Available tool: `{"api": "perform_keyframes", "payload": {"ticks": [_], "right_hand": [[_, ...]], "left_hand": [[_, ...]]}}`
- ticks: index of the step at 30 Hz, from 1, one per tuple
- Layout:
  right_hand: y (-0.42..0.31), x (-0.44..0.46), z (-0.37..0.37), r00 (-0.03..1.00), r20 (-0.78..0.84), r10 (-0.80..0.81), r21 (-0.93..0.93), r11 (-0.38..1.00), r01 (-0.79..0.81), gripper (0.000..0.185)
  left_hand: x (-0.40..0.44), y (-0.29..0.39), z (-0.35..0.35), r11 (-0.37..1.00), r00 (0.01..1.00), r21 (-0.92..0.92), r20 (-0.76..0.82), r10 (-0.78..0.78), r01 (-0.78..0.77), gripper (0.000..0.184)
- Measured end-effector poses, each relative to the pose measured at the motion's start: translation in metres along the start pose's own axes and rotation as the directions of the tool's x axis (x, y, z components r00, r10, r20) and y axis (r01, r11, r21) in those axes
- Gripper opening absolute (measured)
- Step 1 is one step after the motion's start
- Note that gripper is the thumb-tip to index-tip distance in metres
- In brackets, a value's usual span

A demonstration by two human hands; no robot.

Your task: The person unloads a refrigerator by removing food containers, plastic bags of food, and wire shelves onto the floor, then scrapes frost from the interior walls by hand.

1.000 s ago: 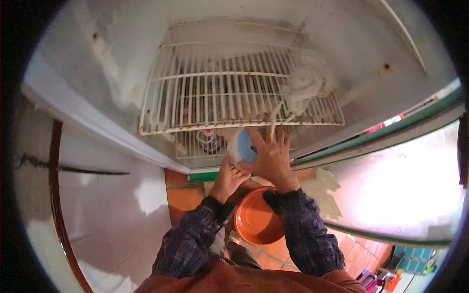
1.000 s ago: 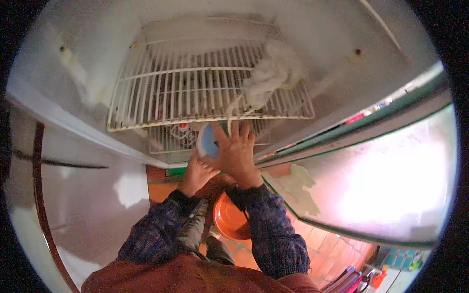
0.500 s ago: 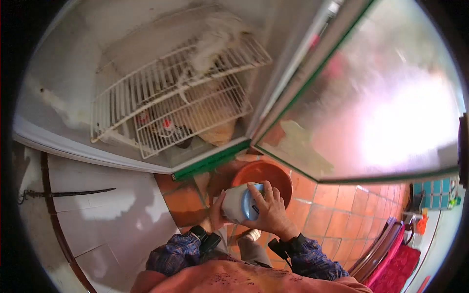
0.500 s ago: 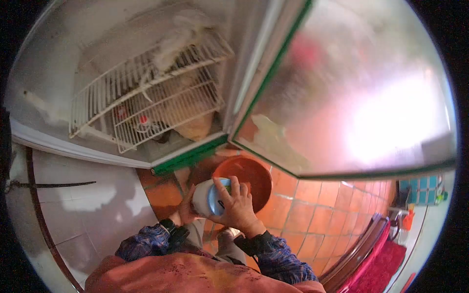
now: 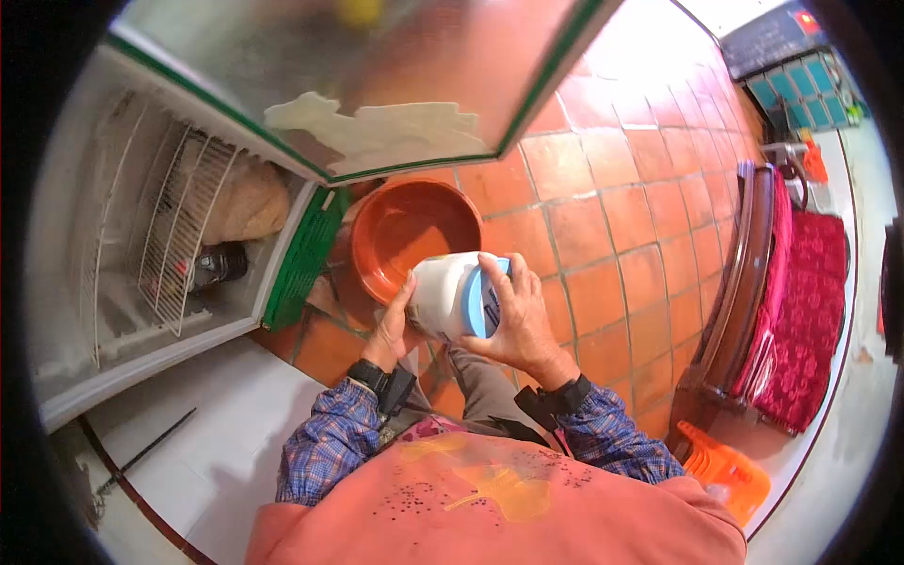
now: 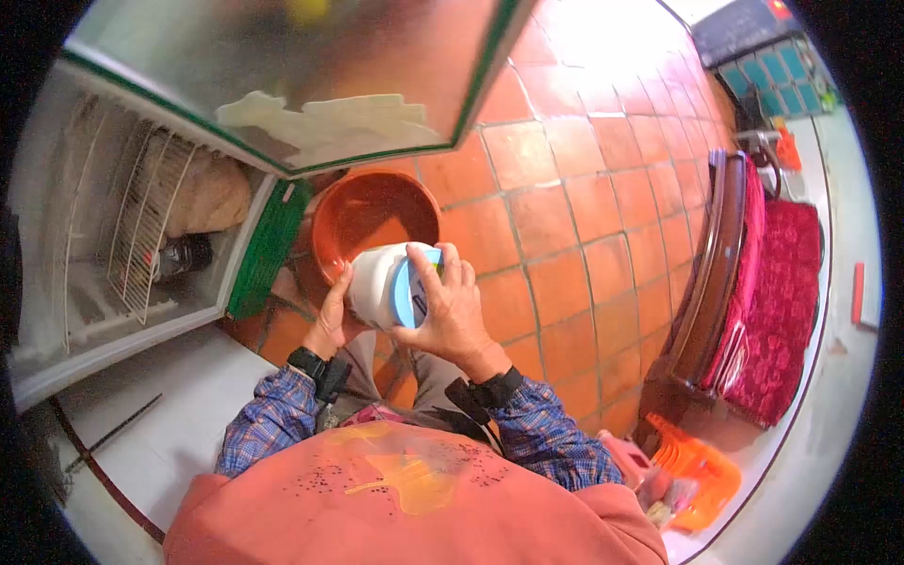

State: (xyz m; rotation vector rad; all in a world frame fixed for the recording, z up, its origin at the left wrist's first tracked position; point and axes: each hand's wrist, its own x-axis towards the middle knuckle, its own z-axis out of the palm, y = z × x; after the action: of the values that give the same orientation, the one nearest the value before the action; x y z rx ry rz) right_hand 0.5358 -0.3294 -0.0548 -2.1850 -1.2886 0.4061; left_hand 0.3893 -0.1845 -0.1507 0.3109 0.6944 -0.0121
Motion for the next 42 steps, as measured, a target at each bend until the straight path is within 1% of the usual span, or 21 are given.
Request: {"api": "perform_keyframes", "payload": {"ticks": [3, 5, 7, 10, 14, 20, 22, 24, 26, 27, 29, 30, 32, 34, 35, 36, 38, 39, 40, 41, 42], "right_hand": [[0.023, -0.016, -0.015, 0.996, -0.067, 0.067, 0.056, 0.996, -0.063, 0.106], [0.035, -0.025, -0.02, 0.988, -0.104, 0.11, 0.102, 0.99, -0.099, 0.108], [0.041, -0.031, -0.019, 0.977, -0.183, 0.11, 0.136, 0.987, -0.086, 0.11], [0.042, -0.042, -0.023, 0.961, -0.212, 0.176, 0.142, 0.979, -0.148, 0.11], [0.045, -0.047, -0.025, 0.936, -0.262, 0.233, 0.15, 0.969, -0.199, 0.11], [0.052, -0.053, -0.017, 0.914, -0.286, 0.287, 0.242, 0.945, -0.221, 0.108], [0.06, -0.055, -0.01, 0.904, -0.271, 0.33, 0.293, 0.923, -0.249, 0.107], [0.066, -0.058, -0.006, 0.89, -0.257, 0.377, 0.338, 0.898, -0.282, 0.106], [0.07, -0.062, 0.001, 0.851, -0.199, 0.486, 0.472, 0.809, -0.351, 0.104], [0.071, -0.064, 0.009, 0.842, -0.202, 0.5, 0.474, 0.802, -0.362, 0.104], [0.079, -0.071, 0.021, 0.795, -0.139, 0.59, 0.63, 0.672, -0.389, 0.103], [0.083, -0.074, 0.026, 0.785, -0.142, 0.603, 0.632, 0.666, -0.397, 0.103], [0.089, -0.084, 0.037, 0.712, -0.101, 0.694, 0.707, 0.554, -0.439, 0.103], [0.102, -0.094, 0.046, 0.68, -0.093, 0.727, 0.728, 0.516, -0.452, 0.103], [0.108, -0.1, 0.047, 0.657, -0.089, 0.749, 0.742, 0.49, -0.458, 0.104], [0.113, -0.106, 0.046, 0.626, -0.114, 0.771, 0.747, 0.482, -0.458, 0.104], [0.123, -0.123, 0.045, 0.631, -0.056, 0.774, 0.542, 0.554, -0.631, 0.105], [0.132, -0.132, 0.046, 0.609, -0.074, 0.79, 0.543, 0.544, -0.639, 0.105], [0.144, -0.142, 0.049, 0.592, -0.062, 0.804, 0.442, 0.554, -0.706, 0.105], [0.159, -0.15, 0.062, 0.573, -0.042, 0.819, 0.337, 0.552, -0.763, 0.105], [0.187, -0.161, 0.086, 0.552, -0.078, 0.83, 0.323, 0.545, -0.774, 0.105]], "left_hand": [[0.023, -0.009, 0.018, 0.995, 0.999, 0.101, 0.041, 0.002, -0.007, 0.064], [0.032, -0.012, 0.025, 0.991, 0.998, 0.126, 0.035, -0.06, 0.055, 0.063], [0.034, -0.011, 0.041, 0.975, 0.999, 0.22, 0.026, 0.021, -0.026, 0.065], [0.044, -0.014, 0.049, 0.959, 0.996, 0.28, 0.087, 0.014, -0.038, 0.067], [0.05, -0.016, 0.056, 0.945, 0.996, 0.322, 0.083, 0.026, -0.052, 0.069], [0.048, -0.008, 0.069, 0.908, 0.996, 0.414, 0.079, 0.037, -0.066, 0.067], [0.058, -0.006, 0.062, 0.899, 0.996, 0.438, 0.085, -0.038, -0.003, 0.062], [0.059, -0.006, 0.061, 0.89, 0.994, 0.456, 0.087, -0.059, 0.013, 0.06], [0.06, -0.007, 0.056, 0.88, 0.993, 0.474, 0.089, -0.084, 0.032, 0.057], [0.061, -0.006, 0.049, 0.862, 0.987, 0.501, 0.088, -0.133, 0.072, 0.057], [0.064, -0.01, 0.039, 0.837, 0.976, 0.533, 0.087, -0.198, 0.123, 0.056], [0.064, -0.013, 0.038, 0.82, 0.981, 0.559, 0.061, -0.186, 0.121, 0.055], [0.064, -0.02, 0.029, 0.794, 0.981, 0.592, 0.029, -0.193, 0.139, 0.055], [0.073, -0.029, 0.023, 0.785, 0.984, 0.6, -0.019, -0.177, 0.152, 0.054], [0.073, -0.032, 0.023, 0.769, 0.979, 0.618, -0.008, -0.204, 0.166, 0.054], [0.069, -0.036, 0.024, 0.733, 0.978, 0.652, -0.073, -0.195, 0.195, 0.053], [0.058, -0.046, 0.018, 0.646, 0.966, 0.719, -0.175, -0.19, 0.257, 0.051], [0.054, -0.05, 0.011, 0.598, 0.96, 0.75, -0.21, -0.188, 0.281, 0.049], [0.048, -0.055, 0.011, 0.546, 0.956, 0.785, -0.227, -0.184, 0.292, 0.048], [0.043, -0.057, 0.005, 0.492, 0.951, 0.814, -0.253, -0.176, 0.308, 0.047], [0.051, -0.061, -0.018, 0.439, 0.94, 0.832, -0.289, -0.181, 0.34, 0.044]]}}
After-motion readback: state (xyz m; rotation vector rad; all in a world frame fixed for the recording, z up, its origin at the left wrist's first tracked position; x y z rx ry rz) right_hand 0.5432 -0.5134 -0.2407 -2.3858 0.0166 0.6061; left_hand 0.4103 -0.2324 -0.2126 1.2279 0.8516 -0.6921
